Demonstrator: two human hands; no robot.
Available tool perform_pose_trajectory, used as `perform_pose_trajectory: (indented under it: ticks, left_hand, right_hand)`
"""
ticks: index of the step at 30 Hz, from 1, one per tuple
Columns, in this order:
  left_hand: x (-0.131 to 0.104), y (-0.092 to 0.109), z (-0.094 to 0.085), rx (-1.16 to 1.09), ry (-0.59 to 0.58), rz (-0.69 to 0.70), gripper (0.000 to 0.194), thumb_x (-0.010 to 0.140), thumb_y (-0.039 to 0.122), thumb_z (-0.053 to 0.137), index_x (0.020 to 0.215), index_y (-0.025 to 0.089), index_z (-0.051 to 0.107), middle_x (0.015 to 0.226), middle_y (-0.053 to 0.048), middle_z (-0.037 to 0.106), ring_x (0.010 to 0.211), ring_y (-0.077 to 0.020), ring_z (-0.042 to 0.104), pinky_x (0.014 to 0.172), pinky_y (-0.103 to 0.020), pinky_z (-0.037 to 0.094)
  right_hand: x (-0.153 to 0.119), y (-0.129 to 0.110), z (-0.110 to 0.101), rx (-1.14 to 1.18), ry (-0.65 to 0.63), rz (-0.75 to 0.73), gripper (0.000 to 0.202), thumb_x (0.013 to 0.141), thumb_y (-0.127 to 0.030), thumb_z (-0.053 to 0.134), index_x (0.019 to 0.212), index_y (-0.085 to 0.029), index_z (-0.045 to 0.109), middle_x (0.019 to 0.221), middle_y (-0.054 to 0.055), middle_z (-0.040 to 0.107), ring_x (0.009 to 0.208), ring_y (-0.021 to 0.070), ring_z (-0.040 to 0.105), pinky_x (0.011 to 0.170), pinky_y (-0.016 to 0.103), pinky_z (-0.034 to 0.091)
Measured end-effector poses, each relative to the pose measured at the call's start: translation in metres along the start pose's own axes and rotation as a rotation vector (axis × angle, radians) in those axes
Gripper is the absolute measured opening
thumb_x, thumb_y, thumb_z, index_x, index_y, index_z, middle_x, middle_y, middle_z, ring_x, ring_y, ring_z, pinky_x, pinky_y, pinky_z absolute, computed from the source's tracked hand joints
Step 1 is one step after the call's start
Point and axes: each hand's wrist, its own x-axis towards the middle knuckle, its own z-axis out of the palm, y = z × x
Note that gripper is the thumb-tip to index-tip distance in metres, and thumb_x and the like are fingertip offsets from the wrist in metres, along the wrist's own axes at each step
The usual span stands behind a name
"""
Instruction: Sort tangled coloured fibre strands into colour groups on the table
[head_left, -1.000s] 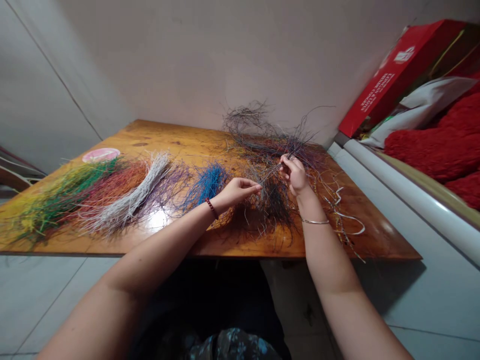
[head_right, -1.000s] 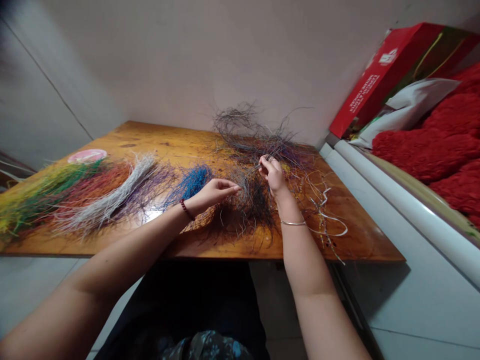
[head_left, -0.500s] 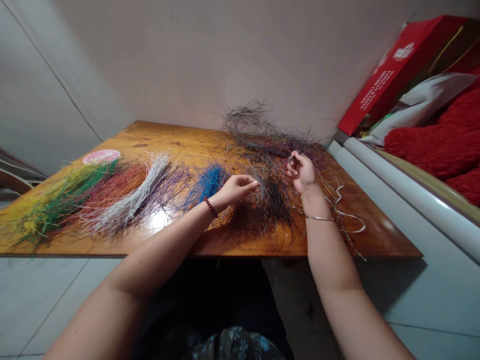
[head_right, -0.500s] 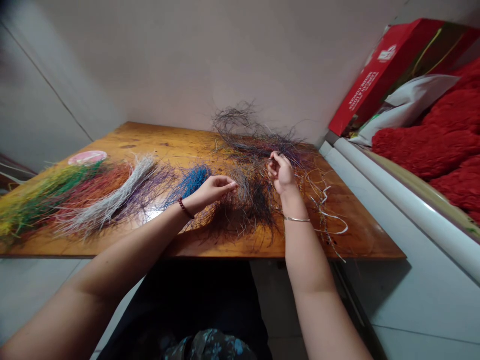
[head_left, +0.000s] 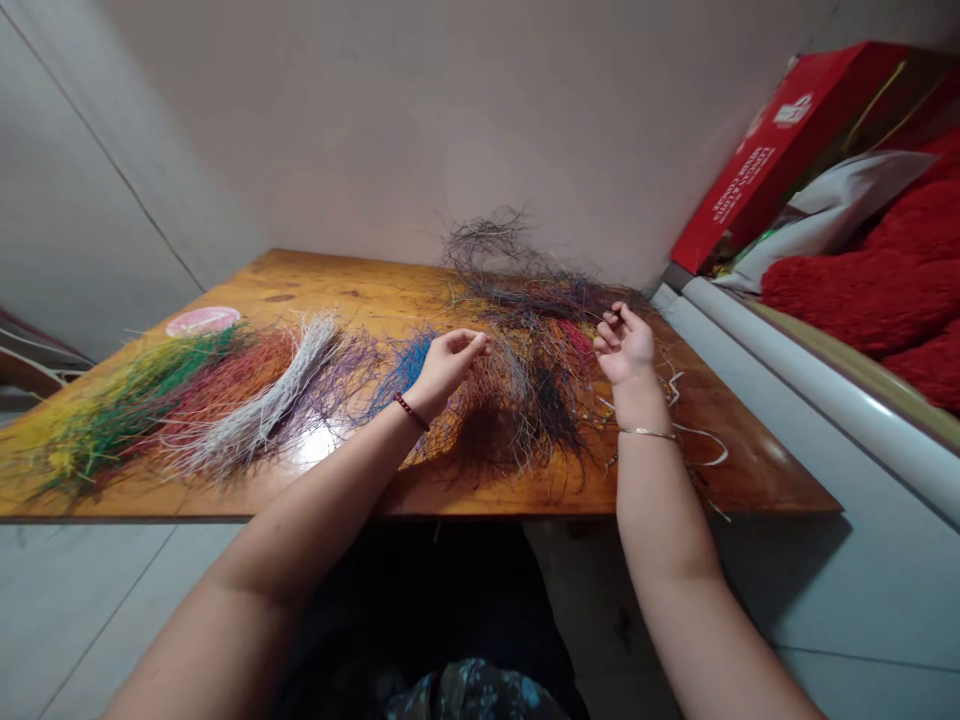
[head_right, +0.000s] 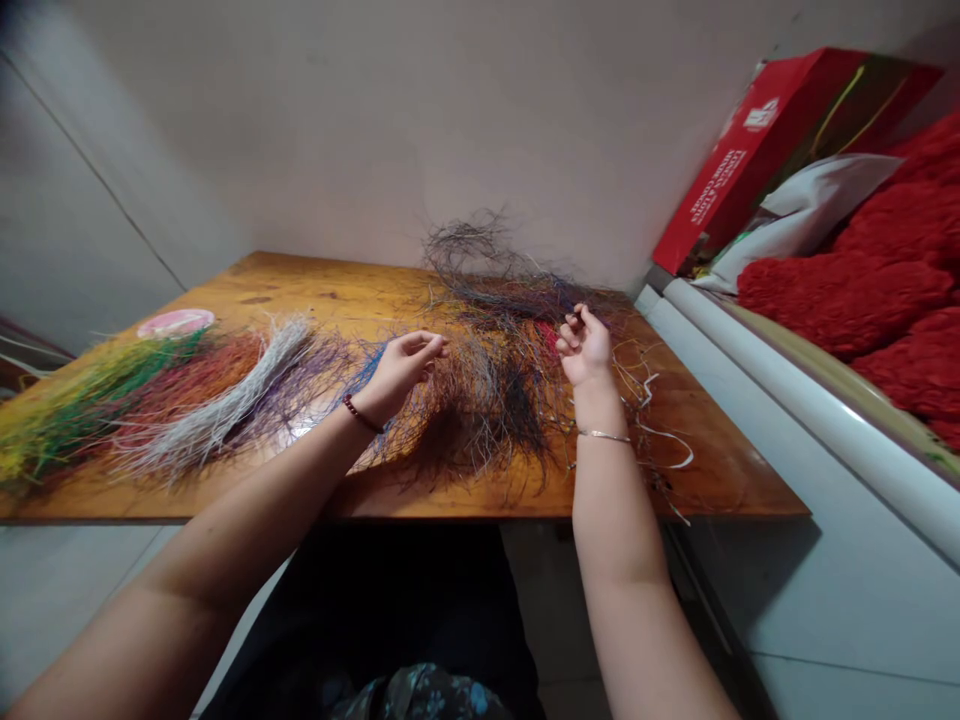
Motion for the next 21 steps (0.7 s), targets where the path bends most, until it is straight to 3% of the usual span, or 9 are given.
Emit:
perform_pose_trajectory:
  ticks: [3, 6, 18, 21]
  left_hand:
    - [0.006, -0.002, -0.007, -0.097, 0.14, 0.011, 0.036, 0.081, 0.049, 0.071, 0.091, 0.015, 0.066, 0.091, -0.006, 0.071, 0.055, -0.0046, 0.048, 0.049, -0.016, 0.034]
    - [0.01, -0.004, -0.011, -0.127, 0.197, -0.058, 0.031, 0.083, 0.045, 0.07, 0.088, 0.015, 0.064, 0.09, -0.006, 0.071, 0.052, -0.0033, 0.046, 0.046, -0.015, 0.033]
    - [0.007, -0.015, -0.007, 0.178, 0.098, -0.194, 0.028, 0.086, 0.039, 0.066, 0.077, 0.013, 0.07, 0.085, -0.009, 0.074, 0.052, -0.0061, 0.052, 0.042, -0.016, 0.031]
    - [0.005, -0.012, -0.005, 0.188, 0.077, -0.212, 0.025, 0.088, 0.036, 0.064, 0.089, 0.012, 0.073, 0.089, -0.01, 0.075, 0.054, -0.0063, 0.055, 0.044, -0.015, 0.033]
  right_hand:
    - [0.0, -0.001, 0.0, 0.031, -0.006, 0.013, 0.012, 0.095, -0.02, 0.051, 0.083, -0.019, 0.051, 0.059, -0.008, 0.047, 0.035, 0.0027, 0.03, 0.031, 0.015, 0.021]
    - [-0.001, -0.002, 0.0, 0.051, -0.027, 0.028, 0.012, 0.095, -0.02, 0.052, 0.083, -0.02, 0.05, 0.059, -0.008, 0.047, 0.035, 0.0029, 0.03, 0.03, 0.016, 0.021]
    - [-0.001, -0.001, -0.001, 0.037, -0.06, 0.022, 0.01, 0.093, -0.021, 0.053, 0.084, -0.02, 0.05, 0.06, -0.008, 0.045, 0.036, 0.0029, 0.029, 0.03, 0.015, 0.022]
    - [-0.002, -0.001, 0.002, 0.024, -0.049, 0.031, 0.011, 0.093, -0.022, 0.053, 0.083, -0.02, 0.05, 0.06, -0.008, 0.044, 0.036, 0.0028, 0.029, 0.03, 0.015, 0.021]
